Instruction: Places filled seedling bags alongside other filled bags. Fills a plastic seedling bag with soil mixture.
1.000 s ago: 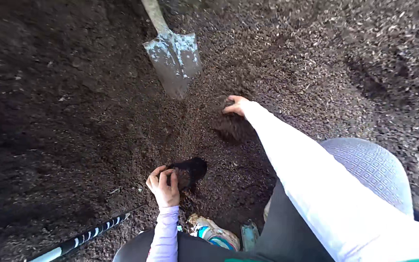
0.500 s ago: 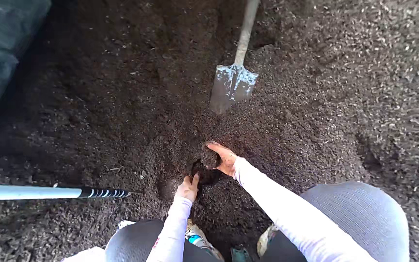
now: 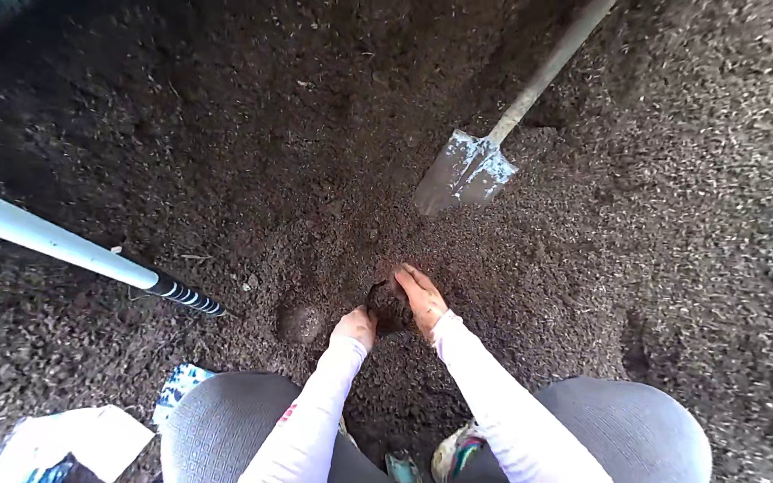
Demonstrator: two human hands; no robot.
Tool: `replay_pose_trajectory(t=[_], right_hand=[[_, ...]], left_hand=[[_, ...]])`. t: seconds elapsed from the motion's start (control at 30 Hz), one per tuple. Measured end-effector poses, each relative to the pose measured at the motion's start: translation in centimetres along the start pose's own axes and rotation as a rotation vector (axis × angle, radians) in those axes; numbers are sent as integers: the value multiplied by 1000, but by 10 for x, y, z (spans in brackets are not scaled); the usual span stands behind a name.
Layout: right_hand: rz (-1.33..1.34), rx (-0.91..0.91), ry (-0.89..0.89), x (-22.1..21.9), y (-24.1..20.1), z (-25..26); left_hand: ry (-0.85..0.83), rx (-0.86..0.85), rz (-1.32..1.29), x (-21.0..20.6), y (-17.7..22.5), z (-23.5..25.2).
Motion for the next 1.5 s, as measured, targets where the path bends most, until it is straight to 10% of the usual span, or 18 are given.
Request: replay_pose_trajectory(t=[0.43, 0.57, 0.77, 0.93, 1.2, 1.5], right_hand=[[-49, -204, -196, -25, 13, 18], [187, -217, -17, 31, -2, 55], [-729, -144, -55, 94, 126, 119], [-885, -295, -45, 69, 178, 82], [584, -532, 253, 83, 156, 53], [988, -367, 326, 37, 45, 31]], left_hand=[[13, -66, -195, -5, -15, 11], [-34, -27, -234, -5, -23, 18], [-113, 247, -586, -12, -18, 28], [-61, 69, -403, -12, -3, 33], [453, -426, 74, -27, 2, 25], [473, -779, -243, -37, 15, 44]])
Point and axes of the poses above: each hand's wrist, its own z-axis towards the middle knuckle, its own x-axis out of the back of the hand, y = z × x, the point moved 1 cm from there along z, towards the middle knuckle, and after that the axes turned 10 degrees about y, right-handed, at the moved point
